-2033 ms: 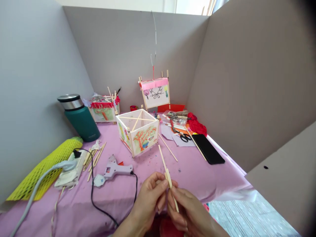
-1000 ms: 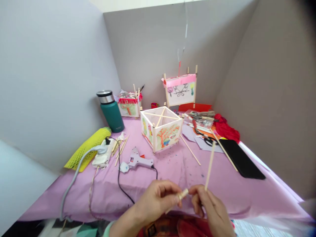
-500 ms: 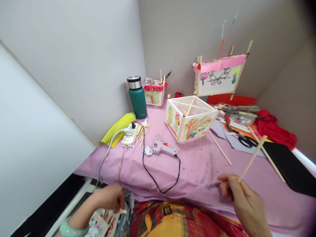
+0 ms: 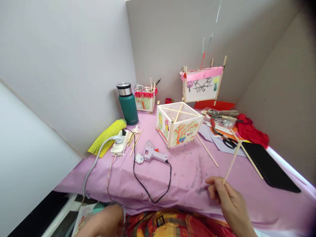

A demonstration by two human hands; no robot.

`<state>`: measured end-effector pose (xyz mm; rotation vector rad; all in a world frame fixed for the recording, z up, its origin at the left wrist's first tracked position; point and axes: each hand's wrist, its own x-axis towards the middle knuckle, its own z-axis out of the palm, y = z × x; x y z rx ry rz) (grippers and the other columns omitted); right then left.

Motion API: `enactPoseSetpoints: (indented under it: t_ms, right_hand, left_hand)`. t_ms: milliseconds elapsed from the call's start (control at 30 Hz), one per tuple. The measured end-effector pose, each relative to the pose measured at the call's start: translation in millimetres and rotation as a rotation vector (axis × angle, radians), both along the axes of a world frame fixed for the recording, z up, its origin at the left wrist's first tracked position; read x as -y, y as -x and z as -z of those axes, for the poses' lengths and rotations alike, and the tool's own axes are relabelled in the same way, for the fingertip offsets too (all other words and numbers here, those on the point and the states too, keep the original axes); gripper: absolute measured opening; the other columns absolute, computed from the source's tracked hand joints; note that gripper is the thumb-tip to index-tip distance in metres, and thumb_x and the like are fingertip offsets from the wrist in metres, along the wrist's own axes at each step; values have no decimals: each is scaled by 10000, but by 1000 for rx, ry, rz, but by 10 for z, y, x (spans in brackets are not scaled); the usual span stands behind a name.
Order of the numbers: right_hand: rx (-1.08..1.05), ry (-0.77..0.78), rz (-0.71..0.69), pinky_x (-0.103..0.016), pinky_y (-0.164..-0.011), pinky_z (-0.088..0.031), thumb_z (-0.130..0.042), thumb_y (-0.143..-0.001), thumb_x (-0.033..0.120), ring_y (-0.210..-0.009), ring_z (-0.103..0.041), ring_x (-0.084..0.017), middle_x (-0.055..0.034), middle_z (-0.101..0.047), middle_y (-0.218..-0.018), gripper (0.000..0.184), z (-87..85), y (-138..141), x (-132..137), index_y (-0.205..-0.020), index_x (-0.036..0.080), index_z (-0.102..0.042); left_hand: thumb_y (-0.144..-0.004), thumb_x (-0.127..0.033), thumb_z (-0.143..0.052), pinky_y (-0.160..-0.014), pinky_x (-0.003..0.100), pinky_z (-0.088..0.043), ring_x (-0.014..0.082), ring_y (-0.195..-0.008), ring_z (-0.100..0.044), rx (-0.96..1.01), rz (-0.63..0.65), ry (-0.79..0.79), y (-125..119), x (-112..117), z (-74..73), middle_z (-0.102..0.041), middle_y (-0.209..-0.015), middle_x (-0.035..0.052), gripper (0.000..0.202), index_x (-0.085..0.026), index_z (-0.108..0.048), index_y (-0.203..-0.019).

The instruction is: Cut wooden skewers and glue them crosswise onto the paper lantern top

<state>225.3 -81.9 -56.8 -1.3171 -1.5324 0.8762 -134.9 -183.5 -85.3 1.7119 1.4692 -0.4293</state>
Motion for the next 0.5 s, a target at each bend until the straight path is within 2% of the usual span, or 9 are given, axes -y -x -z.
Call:
enactPoseSetpoints:
  t_ms: [67, 167, 233, 333, 400, 433, 500]
  right_hand:
    - [39, -34, -15, -224, -507, -405, -395, -916, 510, -508, -502, -136, 19, -511, -532, 401, 14, -16, -9, -795, 190, -605]
    - [123, -71, -25, -219, -524, -421, -387, -930, 479, -513, -528, -139, 21, -511, -527, 394, 13, -15, -5, -783, 194, -617]
    - [200, -119, -65, -220, -534, -424, -375, -945, 439, -525, -547, -143, 19, -522, -541, 377, -9, 7, 5, -782, 200, -617]
    - [358, -278, -214, -227, -536, -417, -371, -957, 358, -538, -559, -144, 5, -565, -581, 336, -69, 73, 13, -750, 208, -590]
    - [447, -389, -328, -230, -546, -422, -364, -959, 291, -565, -577, -145, -12, -608, -632, 304, -110, 134, 9, -754, 211, -574]
    - [469, -437, -359, -230, -549, -427, -360, -958, 264, -576, -585, -146, -18, -620, -651, 292, -125, 165, 5, -761, 212, -569]
    - [461, -508, -356, -229, -539, -436, -365, -950, 238, -569, -585, -144, -22, -620, -652, 272, -139, 223, -7, -752, 213, -550]
  left_hand:
    - [-698, -212, -593, -531, 226, -417, 149, -548, -590, 70, -17, -101, -234, -95, -246, -667, -579, -5, 135, -204, -725, -674]
    - [-744, -164, -565, -668, 200, -417, 127, -716, -607, 360, -49, -370, -647, -277, -627, -700, -762, -19, 169, -225, -717, -783]
    - [-784, -137, -529, -717, 204, -420, 122, -757, -593, 501, -120, -507, -924, -420, -809, -680, -813, -8, 208, -218, -697, -874]
    - [-811, -130, -520, -748, 230, -441, 125, -772, -565, 688, -237, -701, -1294, -637, -953, -646, -937, 33, 336, -192, -604, -1131]
    - [-821, -145, -541, -738, 236, -460, 119, -758, -563, 856, -241, -790, -1500, -751, -1007, -630, -1064, 64, 409, -178, -534, -1229]
    - [-829, -155, -546, -755, 240, -465, 124, -783, -576, 935, -217, -825, -1587, -795, -1031, -634, -1078, 74, 379, -165, -549, -1208]
    - [-866, -155, -498, -786, 243, -465, 141, -822, -604, 1036, -182, -868, -1724, -856, -1078, -673, -948, 70, 222, -137, -633, -1042]
